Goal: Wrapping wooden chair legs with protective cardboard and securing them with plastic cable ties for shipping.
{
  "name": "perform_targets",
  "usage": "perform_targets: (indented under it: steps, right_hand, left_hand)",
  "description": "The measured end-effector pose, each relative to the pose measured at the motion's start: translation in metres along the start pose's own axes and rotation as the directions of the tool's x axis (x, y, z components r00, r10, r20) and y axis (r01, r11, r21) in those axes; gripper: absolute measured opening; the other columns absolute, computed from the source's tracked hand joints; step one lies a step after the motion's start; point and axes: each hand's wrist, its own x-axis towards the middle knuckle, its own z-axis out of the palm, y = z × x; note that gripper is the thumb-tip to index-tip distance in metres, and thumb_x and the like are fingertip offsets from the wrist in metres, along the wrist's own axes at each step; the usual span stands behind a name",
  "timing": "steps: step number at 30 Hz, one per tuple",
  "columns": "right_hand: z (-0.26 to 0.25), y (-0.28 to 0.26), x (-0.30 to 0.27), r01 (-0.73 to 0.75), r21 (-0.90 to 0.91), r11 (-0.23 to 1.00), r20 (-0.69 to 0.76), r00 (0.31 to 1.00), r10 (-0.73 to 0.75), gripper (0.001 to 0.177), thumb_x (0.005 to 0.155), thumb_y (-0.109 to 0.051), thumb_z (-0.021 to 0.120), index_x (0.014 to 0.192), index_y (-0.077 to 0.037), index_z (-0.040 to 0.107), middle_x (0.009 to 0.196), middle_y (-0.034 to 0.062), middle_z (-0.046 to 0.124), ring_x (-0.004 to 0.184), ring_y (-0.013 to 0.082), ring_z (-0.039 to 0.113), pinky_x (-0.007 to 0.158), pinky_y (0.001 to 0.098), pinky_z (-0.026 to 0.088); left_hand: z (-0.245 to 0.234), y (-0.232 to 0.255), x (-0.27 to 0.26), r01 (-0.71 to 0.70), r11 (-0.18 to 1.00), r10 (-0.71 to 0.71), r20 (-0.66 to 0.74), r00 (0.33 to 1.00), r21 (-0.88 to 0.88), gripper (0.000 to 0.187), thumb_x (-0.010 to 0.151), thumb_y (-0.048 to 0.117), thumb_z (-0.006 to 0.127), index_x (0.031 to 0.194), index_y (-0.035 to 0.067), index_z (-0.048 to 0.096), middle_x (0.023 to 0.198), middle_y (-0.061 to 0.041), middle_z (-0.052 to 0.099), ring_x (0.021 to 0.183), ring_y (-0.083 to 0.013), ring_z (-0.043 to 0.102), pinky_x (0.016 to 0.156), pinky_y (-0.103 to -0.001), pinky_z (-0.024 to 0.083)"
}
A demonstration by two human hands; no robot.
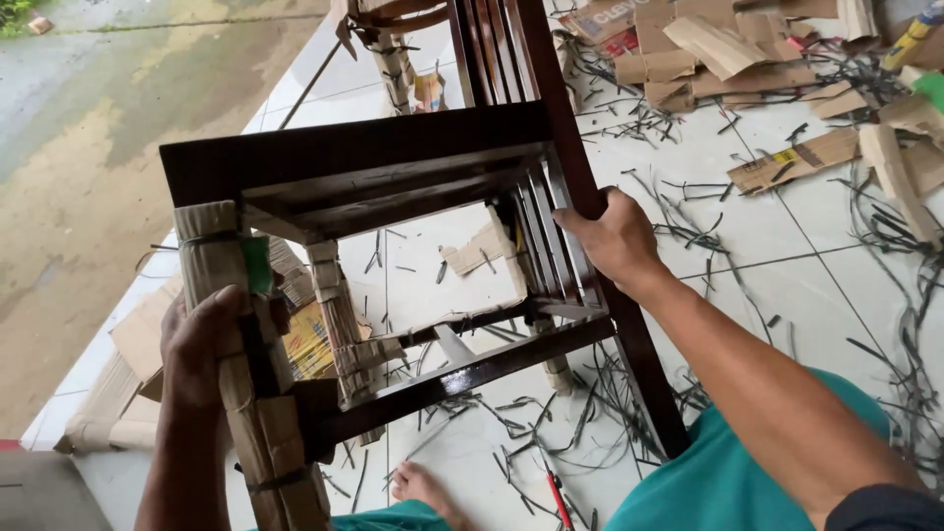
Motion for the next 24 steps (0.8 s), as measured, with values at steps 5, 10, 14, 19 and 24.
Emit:
perform_targets:
  steps: [5,10,14,19,24]
  right_hand:
    - [0.008,-0.018,-0.012,0.069,0.024,0.997,0.047,0.996,-0.070,0.127,0.074,-0.076,0.066,0.157,0.009,0.023,0.066,0.0022,0.047,0.056,0.0142,0.049,0.044,0.0332,0.040]
    - [0.012,-0.029,-0.015,0.011,-0.042,0.999,0.025,1.000,-0.010,0.107,0.081,-0.064,0.067,0.153,0.007,0.032,0.085,0.0067,0.056,0.075,0.0206,0.055,0.063,0.0396,0.049]
    - [0.015,-0.025,-0.011,0.049,0.030,0.998,0.048,0.998,-0.050,0.117,0.083,-0.063,0.067,0.158,0.011,0.018,0.073,0.0060,0.053,0.067,0.0185,0.057,0.064,0.0345,0.053]
    - [0.022,-0.017,0.002,0.111,-0.027,0.993,-0.008,0.994,-0.112,0.112,0.082,-0.067,0.067,0.151,0.013,0.030,0.075,0.0050,0.053,0.066,0.0184,0.054,0.054,0.0353,0.049]
    - [0.029,-0.017,0.017,0.152,-0.068,0.986,-0.045,0.987,-0.155,0.104,0.077,-0.076,0.063,0.135,0.008,0.046,0.075,0.0011,0.046,0.066,0.0160,0.046,0.053,0.0368,0.042]
  left_hand:
    - [-0.012,-0.007,-0.002,0.202,0.978,-0.191,-0.158,0.969,0.056,0.048,0.086,0.032,0.053,0.116,-0.001,0.070,0.082,-0.017,0.068,0.074,-0.0244,0.063,0.071,-0.036,0.047]
    - [-0.038,-0.038,0.016,0.186,0.982,-0.183,-0.070,0.981,0.041,0.041,0.092,0.032,0.054,0.113,0.001,0.068,0.083,-0.015,0.070,0.073,-0.0251,0.066,0.065,-0.037,0.050]
    - [-0.044,-0.043,0.019,0.165,0.986,-0.165,0.008,0.986,-0.019,0.044,0.092,0.038,0.058,0.116,0.003,0.070,0.083,-0.013,0.072,0.072,-0.0216,0.068,0.062,-0.033,0.053]
    - [-0.045,-0.047,0.029,0.106,0.993,-0.104,0.029,0.994,-0.049,0.033,0.090,0.038,0.059,0.106,0.009,0.065,0.080,-0.007,0.069,0.065,-0.0166,0.065,0.058,-0.030,0.051]
    - [-0.043,-0.045,0.041,0.152,0.988,-0.152,-0.038,0.988,-0.023,0.039,0.089,0.037,0.058,0.112,0.006,0.066,0.083,-0.010,0.070,0.068,-0.0200,0.067,0.061,-0.033,0.054]
